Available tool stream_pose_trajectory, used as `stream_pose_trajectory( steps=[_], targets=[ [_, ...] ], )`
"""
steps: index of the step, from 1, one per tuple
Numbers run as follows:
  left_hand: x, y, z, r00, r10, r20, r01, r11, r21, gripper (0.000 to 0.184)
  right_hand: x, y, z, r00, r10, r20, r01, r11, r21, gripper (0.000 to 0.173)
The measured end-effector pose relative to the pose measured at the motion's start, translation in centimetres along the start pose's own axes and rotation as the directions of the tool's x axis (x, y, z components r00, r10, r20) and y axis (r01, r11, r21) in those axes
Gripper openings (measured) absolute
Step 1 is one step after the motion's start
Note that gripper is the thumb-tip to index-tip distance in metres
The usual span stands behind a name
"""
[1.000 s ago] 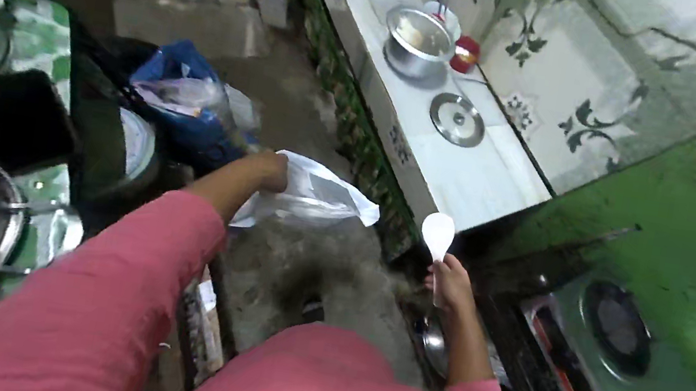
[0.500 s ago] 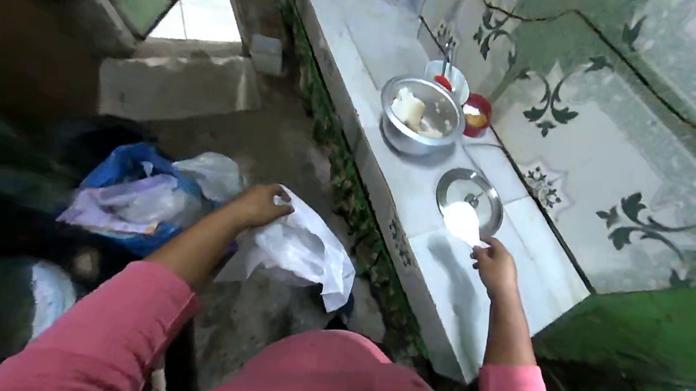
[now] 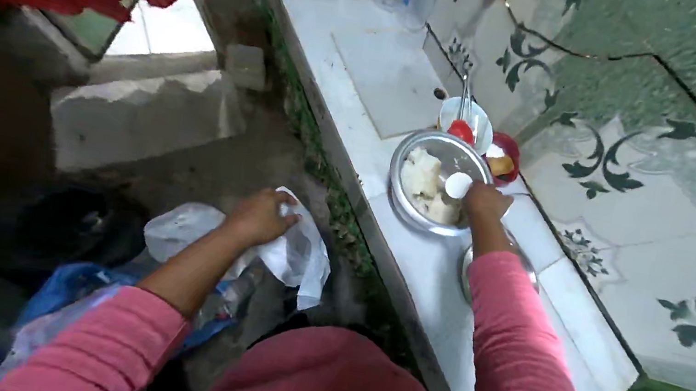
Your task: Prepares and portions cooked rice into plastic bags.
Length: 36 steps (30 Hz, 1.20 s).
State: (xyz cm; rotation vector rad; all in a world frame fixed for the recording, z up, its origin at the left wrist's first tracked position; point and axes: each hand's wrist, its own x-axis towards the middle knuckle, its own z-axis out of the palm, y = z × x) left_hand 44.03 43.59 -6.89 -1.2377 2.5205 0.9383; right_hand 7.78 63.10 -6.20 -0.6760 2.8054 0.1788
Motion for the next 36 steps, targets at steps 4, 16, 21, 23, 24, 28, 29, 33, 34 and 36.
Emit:
stream_pose_trajectory(
  steps=[4,16,21,23,24,28,29,33,34,36],
  targets=[
    [7.3,4.1,-0.3,0.975,0.088,0.203,-0.086,0.996,-0.018,0.056,2.4,-1.3,1.1,1.000,-0.017,0.023,0.017,1.000,0.000,0.030],
    [20.8,15.5,3.9,0.904,0.190,0.383,-0.137,0.977,-0.160,0.075,13.2,-2.6,3.0,0.892,-0.357,0.277,0.326,0.933,0.152,0.064],
    [25.4,15.3,1.5,0.891,0.258,0.374,-0.202,0.962,-0.184,0.064,14.8,-2.7,3.3,0.876,-0.374,0.305,0.267,0.902,0.340,0.074],
    [28.2,14.7,0.4,0.843,0.348,0.410,-0.293,0.937,-0.192,0.065,15.1,-3.4,3.8,0.906,-0.301,0.297,0.185,0.913,0.363,0.067],
    [29.3,14.6,-0.1,0.815,0.382,0.436,-0.331,0.924,-0.192,0.066,15.2,-3.8,3.7,0.914,-0.261,0.310,0.145,0.925,0.351,0.067],
    [31.5,15.4,-1.8,0.745,0.418,0.520,-0.376,0.907,-0.190,0.068,16.0,-4.7,3.4,0.904,-0.184,0.386,0.056,0.946,0.320,0.070],
    [31.9,15.5,-2.0,0.734,0.424,0.530,-0.386,0.903,-0.188,0.071,16.2,-4.7,3.7,0.900,-0.186,0.395,0.045,0.940,0.340,0.070],
    [33.8,15.6,-2.6,0.687,0.474,0.551,-0.447,0.873,-0.193,0.077,16.7,-5.7,4.6,0.886,-0.171,0.432,-0.037,0.901,0.432,0.066],
    [34.1,15.6,-2.8,0.679,0.479,0.557,-0.455,0.869,-0.192,0.078,16.8,-6.0,4.8,0.881,-0.167,0.442,-0.060,0.888,0.456,0.065],
    [34.5,15.8,-3.2,0.669,0.469,0.576,-0.459,0.871,-0.177,0.078,16.9,-6.4,5.2,0.875,-0.168,0.455,-0.099,0.856,0.508,0.066]
  ],
)
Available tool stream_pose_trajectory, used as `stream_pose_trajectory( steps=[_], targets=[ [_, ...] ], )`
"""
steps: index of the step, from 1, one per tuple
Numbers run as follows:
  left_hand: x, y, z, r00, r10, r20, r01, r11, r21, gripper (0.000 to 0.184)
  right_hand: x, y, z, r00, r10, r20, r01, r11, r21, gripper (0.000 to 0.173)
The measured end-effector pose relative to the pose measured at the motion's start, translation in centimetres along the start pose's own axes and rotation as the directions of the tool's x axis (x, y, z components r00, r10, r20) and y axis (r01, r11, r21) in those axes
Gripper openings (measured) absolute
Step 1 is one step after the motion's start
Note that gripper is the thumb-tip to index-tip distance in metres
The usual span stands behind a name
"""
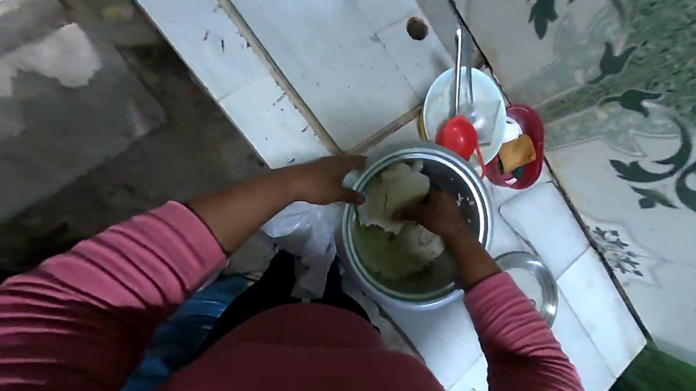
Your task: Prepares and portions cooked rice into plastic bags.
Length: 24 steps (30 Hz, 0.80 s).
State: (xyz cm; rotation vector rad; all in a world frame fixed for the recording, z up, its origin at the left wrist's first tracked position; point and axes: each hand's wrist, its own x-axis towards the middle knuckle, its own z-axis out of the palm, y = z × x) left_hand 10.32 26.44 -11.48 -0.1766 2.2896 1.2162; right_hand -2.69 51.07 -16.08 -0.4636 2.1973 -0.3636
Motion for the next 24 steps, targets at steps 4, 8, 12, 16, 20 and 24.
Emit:
stream_pose_trajectory(
  steps=[4,8,12,16,20,24],
  targets=[
    [0.1,0.2,-0.6,1.000,-0.003,0.024,0.003,1.000,0.022,0.077,-0.3,-0.5,0.1,1.000,-0.008,0.017,0.005,0.989,0.148,0.069],
    [-0.1,0.6,-1.0,0.999,0.004,0.044,-0.004,1.000,-0.008,0.074,-1.0,-0.9,0.1,1.000,0.021,0.021,-0.026,0.947,0.320,0.059],
    [-0.1,0.2,-1.0,0.999,0.016,0.047,-0.015,1.000,-0.015,0.075,-2.0,-0.6,0.8,1.000,0.030,-0.006,-0.025,0.914,0.405,0.055],
    [-0.2,0.2,-1.1,0.998,0.021,0.055,-0.022,1.000,0.017,0.075,-4.6,-1.9,0.8,0.999,0.028,-0.042,-0.014,0.950,0.313,0.057],
    [-1.2,0.2,-2.3,1.000,-0.012,0.013,0.010,0.992,0.125,0.084,-6.4,-1.2,0.4,0.996,-0.001,-0.087,0.028,0.953,0.301,0.060],
    [-5.1,0.4,-6.9,1.000,-0.015,-0.011,0.018,0.963,0.267,0.082,-8.3,0.0,0.0,0.984,0.051,-0.173,0.005,0.952,0.305,0.066]
  ],
)
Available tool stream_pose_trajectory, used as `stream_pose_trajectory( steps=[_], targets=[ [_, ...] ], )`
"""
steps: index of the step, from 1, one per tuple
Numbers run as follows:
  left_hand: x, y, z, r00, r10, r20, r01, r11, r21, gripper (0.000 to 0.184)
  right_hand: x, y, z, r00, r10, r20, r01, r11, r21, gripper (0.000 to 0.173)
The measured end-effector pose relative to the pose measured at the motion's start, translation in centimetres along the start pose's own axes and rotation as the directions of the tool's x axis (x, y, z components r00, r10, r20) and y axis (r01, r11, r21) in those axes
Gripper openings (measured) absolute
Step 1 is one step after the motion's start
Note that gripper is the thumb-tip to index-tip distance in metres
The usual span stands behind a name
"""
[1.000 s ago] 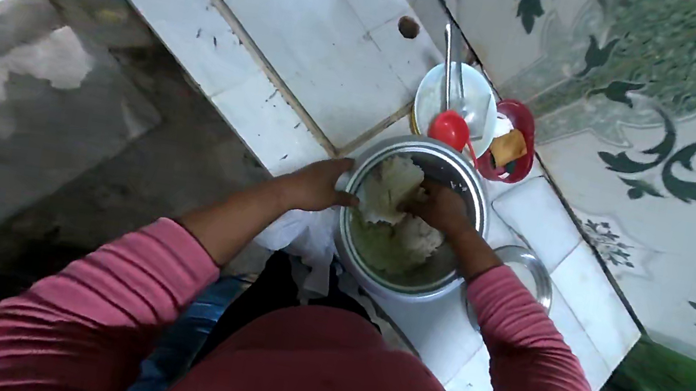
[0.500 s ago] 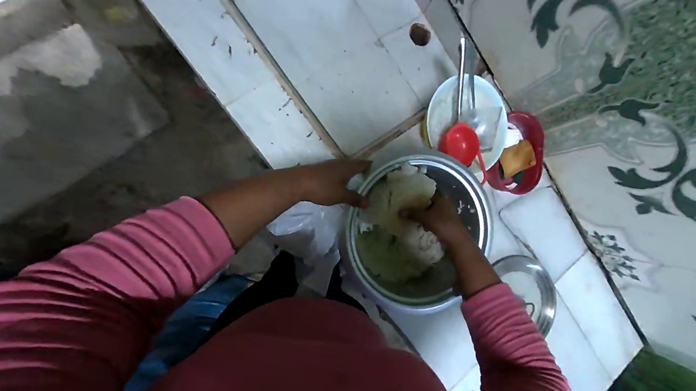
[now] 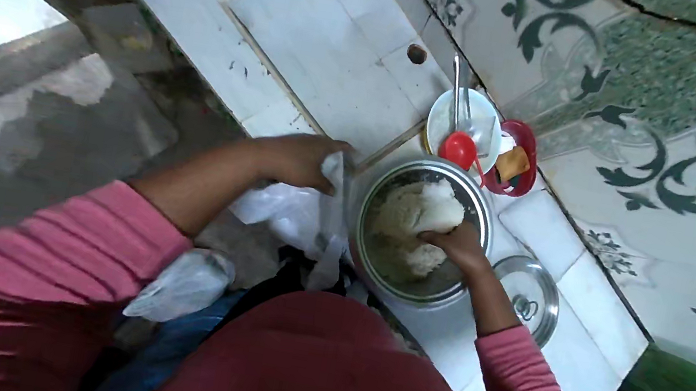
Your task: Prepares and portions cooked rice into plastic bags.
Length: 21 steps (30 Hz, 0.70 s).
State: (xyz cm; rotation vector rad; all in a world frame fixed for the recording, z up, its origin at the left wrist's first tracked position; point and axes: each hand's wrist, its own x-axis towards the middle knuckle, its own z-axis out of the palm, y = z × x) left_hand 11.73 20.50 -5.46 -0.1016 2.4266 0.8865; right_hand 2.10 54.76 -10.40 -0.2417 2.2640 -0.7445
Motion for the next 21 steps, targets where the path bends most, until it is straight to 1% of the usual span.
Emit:
stream_pose_trajectory(
  steps=[2,4,6,9,11,14,16,18,20,21],
  targets=[
    [-1.7,0.3,-2.4,0.999,-0.025,0.021,0.022,0.991,0.128,0.083,-1.1,0.2,-0.8,0.999,0.001,-0.043,-0.002,1.000,-0.007,0.069],
    [-2.9,1.5,-4.3,0.998,-0.044,0.040,0.037,0.984,0.173,0.084,-2.2,0.2,-1.6,0.997,0.010,-0.079,-0.010,1.000,0.004,0.070],
    [-3.6,3.2,-5.9,0.996,-0.062,0.058,0.054,0.992,0.118,0.080,-3.2,0.4,-2.1,0.992,0.003,-0.129,0.005,0.998,0.063,0.068],
    [-4.0,6.7,-7.6,0.983,-0.158,0.097,0.166,0.983,-0.076,0.073,-4.7,-0.2,-2.9,0.977,-0.062,-0.205,0.093,0.985,0.147,0.063],
    [-3.8,9.0,-8.2,0.973,-0.191,0.131,0.212,0.962,-0.173,0.069,-5.7,-1.5,-3.3,0.960,-0.108,-0.258,0.155,0.973,0.170,0.060],
    [-3.3,12.1,-9.1,0.965,-0.218,0.148,0.249,0.937,-0.244,0.064,-6.6,-4.2,-3.4,0.935,-0.151,-0.320,0.215,0.961,0.176,0.058],
    [-3.4,13.8,-9.7,0.972,-0.195,0.133,0.227,0.926,-0.302,0.065,-7.1,-6.3,-3.0,0.920,-0.196,-0.339,0.267,0.947,0.180,0.057],
    [-4.0,15.3,-10.6,0.980,-0.164,0.115,0.195,0.913,-0.358,0.064,-7.1,-8.5,-2.4,0.913,-0.241,-0.329,0.298,0.945,0.137,0.059],
    [-4.7,15.9,-11.3,0.989,-0.124,0.077,0.145,0.908,-0.394,0.063,-6.6,-10.6,-1.9,0.903,-0.307,-0.299,0.341,0.938,0.065,0.063],
    [-5.0,16.0,-11.6,0.992,-0.111,0.063,0.127,0.903,-0.409,0.062,-6.3,-11.5,-1.4,0.898,-0.335,-0.284,0.365,0.929,0.060,0.063]
  ],
)
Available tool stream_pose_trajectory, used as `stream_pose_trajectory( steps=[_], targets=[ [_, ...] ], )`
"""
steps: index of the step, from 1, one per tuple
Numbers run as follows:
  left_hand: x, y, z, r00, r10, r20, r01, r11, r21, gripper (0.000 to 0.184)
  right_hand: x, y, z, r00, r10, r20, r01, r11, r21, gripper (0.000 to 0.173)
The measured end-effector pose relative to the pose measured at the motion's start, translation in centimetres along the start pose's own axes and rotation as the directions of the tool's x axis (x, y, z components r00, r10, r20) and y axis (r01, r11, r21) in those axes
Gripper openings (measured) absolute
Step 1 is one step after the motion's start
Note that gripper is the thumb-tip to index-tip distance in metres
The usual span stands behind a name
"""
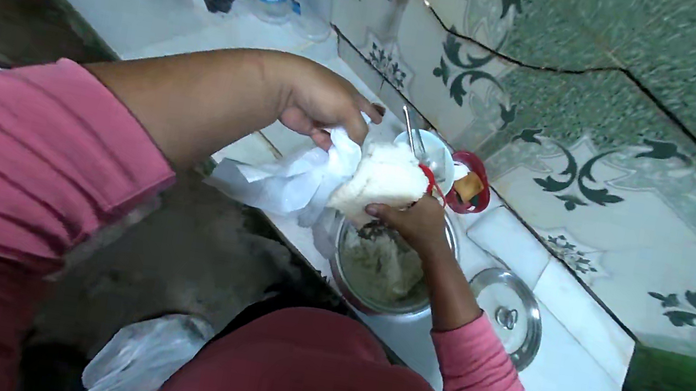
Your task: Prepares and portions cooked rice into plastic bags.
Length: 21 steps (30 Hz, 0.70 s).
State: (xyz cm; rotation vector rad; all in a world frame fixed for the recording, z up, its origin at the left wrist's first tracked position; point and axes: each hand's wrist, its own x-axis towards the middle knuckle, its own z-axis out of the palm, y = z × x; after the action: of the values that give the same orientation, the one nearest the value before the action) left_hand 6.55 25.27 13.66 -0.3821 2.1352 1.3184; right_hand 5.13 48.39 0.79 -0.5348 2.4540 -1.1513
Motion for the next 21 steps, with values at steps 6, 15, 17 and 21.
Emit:
stream_pose_trajectory(
  steps=[6,15,17,21],
  targets=[
    [-0.6,-2.0,-2.2,0.998,0.043,-0.035,-0.046,0.993,-0.106,0.062,4.8,-3.8,4.0,0.988,0.062,0.140,-0.054,0.997,-0.054,0.068],
    [3.8,-9.0,-8.0,0.950,0.312,0.022,-0.291,0.907,-0.304,0.084,11.7,-10.3,12.2,0.980,0.115,0.160,0.000,0.814,-0.581,0.057],
    [4.1,-11.4,-10.1,0.926,0.376,0.022,-0.345,0.870,-0.351,0.084,13.1,-12.9,13.2,0.961,0.199,0.191,-0.012,0.722,-0.692,0.059],
    [4.0,-17.1,-14.9,0.889,0.455,-0.044,-0.436,0.816,-0.380,0.088,16.1,-17.6,16.7,0.913,0.316,0.259,0.048,0.548,-0.835,0.058]
  ],
)
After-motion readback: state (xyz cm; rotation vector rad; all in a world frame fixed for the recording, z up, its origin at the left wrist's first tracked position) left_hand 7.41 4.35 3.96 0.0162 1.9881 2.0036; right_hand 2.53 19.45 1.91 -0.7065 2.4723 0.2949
